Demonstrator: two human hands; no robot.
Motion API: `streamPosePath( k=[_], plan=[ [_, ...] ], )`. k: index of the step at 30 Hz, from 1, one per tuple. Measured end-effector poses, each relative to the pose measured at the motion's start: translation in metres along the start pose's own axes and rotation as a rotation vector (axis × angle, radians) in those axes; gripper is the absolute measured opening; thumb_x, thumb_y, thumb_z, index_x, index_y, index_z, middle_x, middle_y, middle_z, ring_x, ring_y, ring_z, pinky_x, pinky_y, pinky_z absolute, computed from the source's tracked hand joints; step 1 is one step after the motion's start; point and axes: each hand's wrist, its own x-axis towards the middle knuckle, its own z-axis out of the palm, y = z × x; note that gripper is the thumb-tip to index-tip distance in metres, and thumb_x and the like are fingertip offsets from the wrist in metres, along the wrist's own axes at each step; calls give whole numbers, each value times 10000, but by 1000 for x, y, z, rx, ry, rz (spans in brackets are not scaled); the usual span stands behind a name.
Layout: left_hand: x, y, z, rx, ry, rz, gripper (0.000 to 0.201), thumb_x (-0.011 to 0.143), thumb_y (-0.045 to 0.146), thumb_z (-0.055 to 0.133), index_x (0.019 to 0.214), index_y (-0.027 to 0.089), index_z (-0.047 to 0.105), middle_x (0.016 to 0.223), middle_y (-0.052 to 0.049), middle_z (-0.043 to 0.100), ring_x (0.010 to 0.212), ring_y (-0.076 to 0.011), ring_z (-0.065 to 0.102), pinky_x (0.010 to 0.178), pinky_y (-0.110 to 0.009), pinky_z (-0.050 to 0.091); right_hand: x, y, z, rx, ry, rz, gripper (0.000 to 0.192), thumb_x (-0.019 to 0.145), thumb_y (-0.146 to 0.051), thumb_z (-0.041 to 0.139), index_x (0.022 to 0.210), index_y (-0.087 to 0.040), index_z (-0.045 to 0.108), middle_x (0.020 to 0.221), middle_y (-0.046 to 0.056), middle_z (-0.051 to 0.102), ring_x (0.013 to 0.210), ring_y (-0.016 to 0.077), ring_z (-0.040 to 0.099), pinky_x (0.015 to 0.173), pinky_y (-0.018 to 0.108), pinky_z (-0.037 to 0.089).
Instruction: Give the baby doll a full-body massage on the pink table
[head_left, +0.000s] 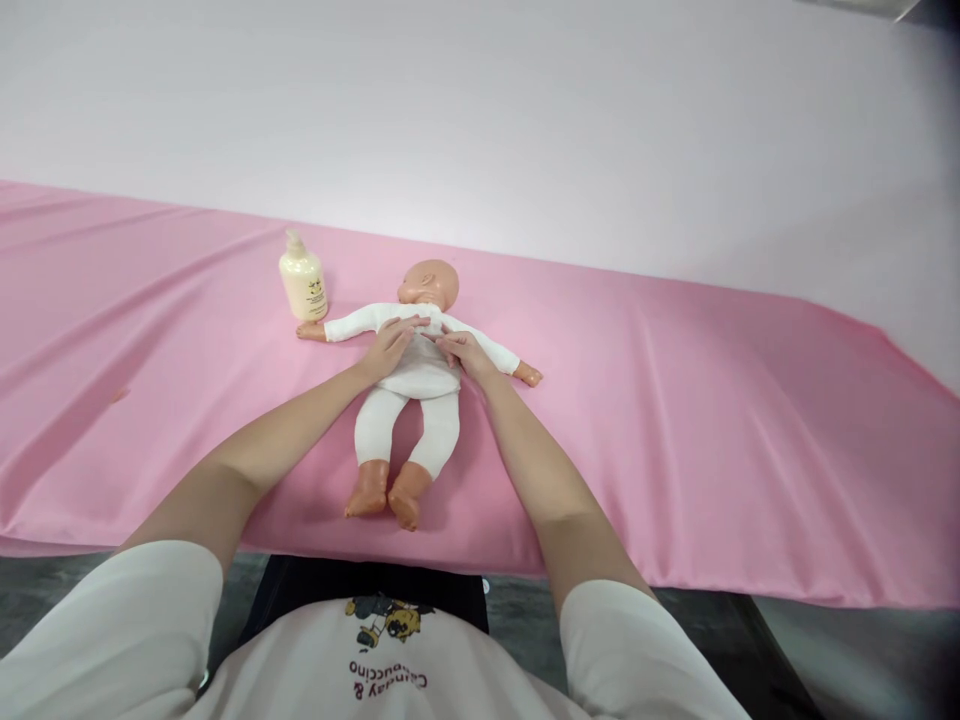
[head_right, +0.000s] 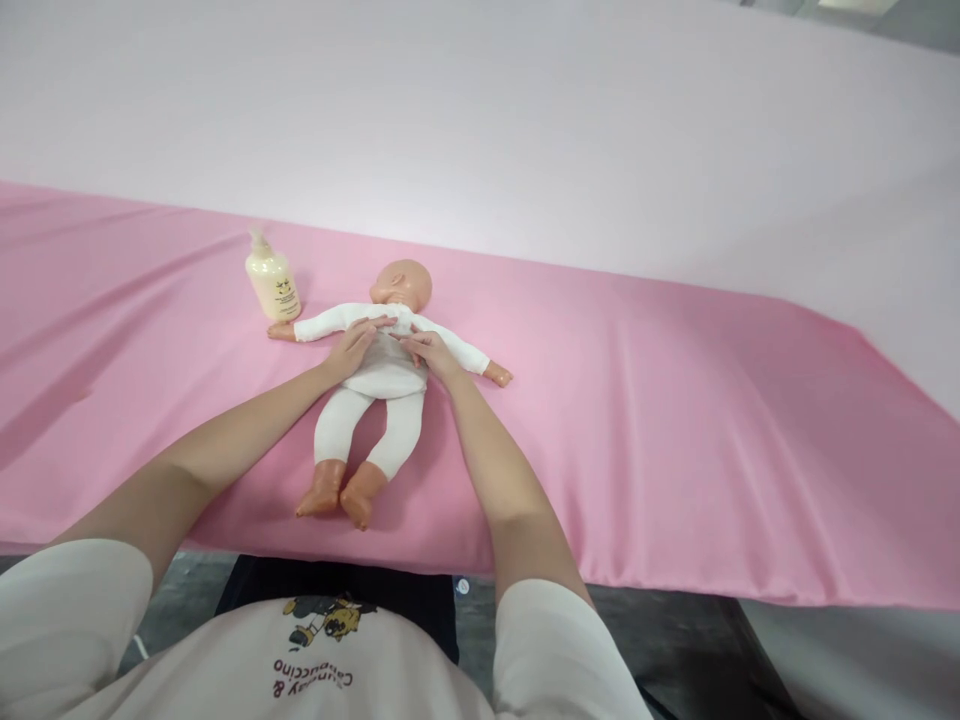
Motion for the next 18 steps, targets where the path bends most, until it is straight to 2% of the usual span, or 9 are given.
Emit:
streamPosePath(
  k=[2, 4, 5, 7, 10, 14, 16, 18],
  plan=[
    [-1, 2, 5, 42, 9, -12, 518, 1056, 381, 212, 1350, 209, 602, 1443, -65, 622, 1434, -175, 485, 1268, -426, 223, 0, -5, 4, -134, -30, -49, 444, 845, -514, 639, 504, -247, 539, 480, -55, 461, 667, 179, 589, 1199, 471, 334],
    [0, 1, 7, 50, 35, -26, 538, 1055, 381, 197, 1357, 188, 598, 1436, -73, 627, 1452, -185, 464, 1262, -439, 232, 0, -10, 16, -291, -74, -146, 384, 842, -506, 646, 581, -237, 566, 614, -16, 548, 765, 198, 573, 1043, 463, 451],
    [0, -1, 7, 49, 38, -25, 553, 1054, 381, 185, 1347, 179, 608, 1432, -75, 630, 1461, -190, 453, 1259, -441, 237, -1, -14, 25, -358, -95, -202, 347, 835, -493, 657, 620, -232, 579, 712, 14, 595, 854, 219, 575, 963, 443, 483],
    [2, -5, 5, 52, 13, 0, 585, 1053, 381, 155, 1298, 183, 648, 1432, -68, 630, 1475, -192, 432, 1257, -436, 241, -3, -20, 43, -458, -168, -320, 306, 821, -456, 679, 641, -230, 576, 749, 29, 604, 876, 229, 559, 905, 412, 487],
    [4, -12, -2, 97, -71, 56, 589, 1049, 395, 169, 1226, 212, 700, 1434, -48, 631, 1491, -203, 407, 1254, -448, 243, -6, -27, 60, -537, -232, -404, 228, 834, -399, 690, 704, -231, 606, 761, 29, 630, 915, 237, 570, 963, 412, 458],
    [2, -20, -10, 172, -154, 119, 512, 1033, 406, 275, 1293, 220, 675, 1476, -50, 594, 1505, -228, 385, 1247, -470, 249, -16, -24, 52, -473, -264, -384, 204, 891, -405, 634, 768, -243, 647, 706, 5, 625, 792, 209, 607, 1030, 439, 459],
    [0, -21, -12, 185, -173, 128, 501, 1027, 397, 292, 1335, 230, 650, 1508, -45, 560, 1515, -228, 367, 1250, -469, 246, -24, -18, 39, -420, -299, -358, 190, 928, -420, 598, 885, -262, 694, 817, 20, 694, 979, 237, 670, 1143, 474, 400],
    [-2, -22, -13, 192, -182, 115, 499, 1021, 402, 301, 1359, 246, 633, 1528, -36, 538, 1526, -232, 348, 1254, -474, 238, -32, -13, 22, -354, -329, -316, 209, 958, -433, 569, 1000, -286, 711, 1003, 32, 742, 1270, 248, 614, 1228, 492, 323]
  ],
)
